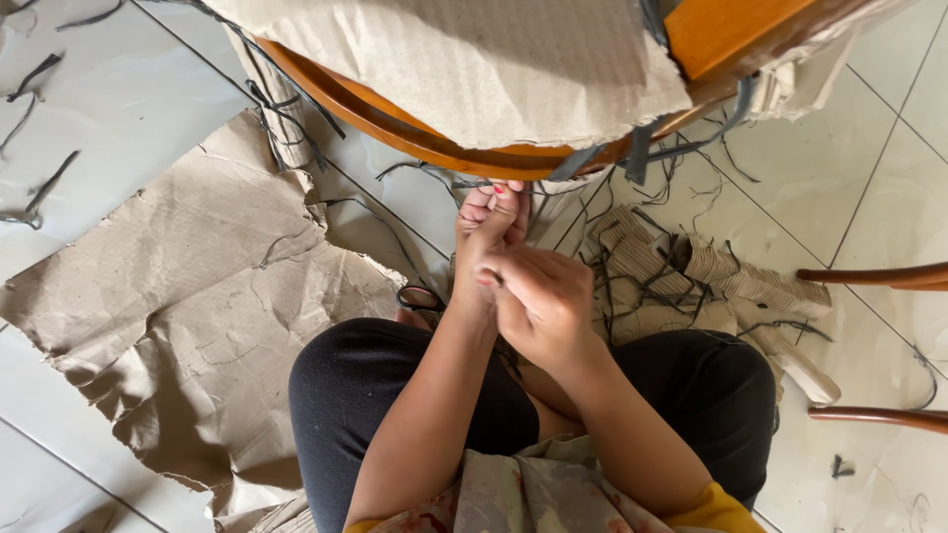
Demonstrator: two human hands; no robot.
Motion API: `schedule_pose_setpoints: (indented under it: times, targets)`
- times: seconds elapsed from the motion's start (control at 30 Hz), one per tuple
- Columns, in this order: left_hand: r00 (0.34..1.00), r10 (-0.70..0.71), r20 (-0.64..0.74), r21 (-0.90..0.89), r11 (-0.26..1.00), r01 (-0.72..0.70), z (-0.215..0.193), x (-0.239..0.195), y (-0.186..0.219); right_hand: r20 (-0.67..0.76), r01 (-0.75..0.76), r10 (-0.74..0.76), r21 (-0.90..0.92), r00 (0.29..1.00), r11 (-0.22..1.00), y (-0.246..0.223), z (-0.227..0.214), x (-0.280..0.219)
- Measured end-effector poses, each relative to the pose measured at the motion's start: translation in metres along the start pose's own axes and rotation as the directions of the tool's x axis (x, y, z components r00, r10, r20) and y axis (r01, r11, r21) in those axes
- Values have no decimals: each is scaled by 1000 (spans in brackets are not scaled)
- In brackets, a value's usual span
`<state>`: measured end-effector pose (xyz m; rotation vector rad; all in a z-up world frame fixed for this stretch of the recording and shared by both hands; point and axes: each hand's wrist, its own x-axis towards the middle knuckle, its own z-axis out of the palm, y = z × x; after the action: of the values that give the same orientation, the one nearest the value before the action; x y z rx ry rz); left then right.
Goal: Wrapping a wooden chair leg with cardboard and securing it with plastic strips
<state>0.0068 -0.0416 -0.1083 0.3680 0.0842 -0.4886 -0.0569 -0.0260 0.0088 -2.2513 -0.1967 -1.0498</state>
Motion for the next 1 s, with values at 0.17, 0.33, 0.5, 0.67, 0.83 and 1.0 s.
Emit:
schedule_pose_setpoints:
  times: [0.17, 0.33, 0.5, 0.67, 0.83, 1.0]
  targets:
    - [999, -24, 48, -170, 985, 32, -4, 7, 4, 12, -106, 108, -116, 994, 988, 35, -43, -47]
    - [997, -16, 74, -157, 987, 28, 7, 6, 11, -3, -110, 111, -163, 994, 980, 57, -57, -36]
    - [998, 11, 57, -141, 990, -3, 1, 9, 6, -43, -80, 74, -150, 996, 985, 75, -52, -23]
    - [996, 73, 54, 5, 997, -73, -8, 10, 3, -74, -112, 100, -176, 992, 978, 62, -54, -12]
    - [963, 211, 169, 385, 885, -262, 4, -11, 30, -91, -156, 143, -166, 986, 974, 58, -57, -14]
    - [863, 395, 315, 547, 667, -505, 28, -32, 37, -100, -198, 183, -163, 978, 967, 52, -58, -16]
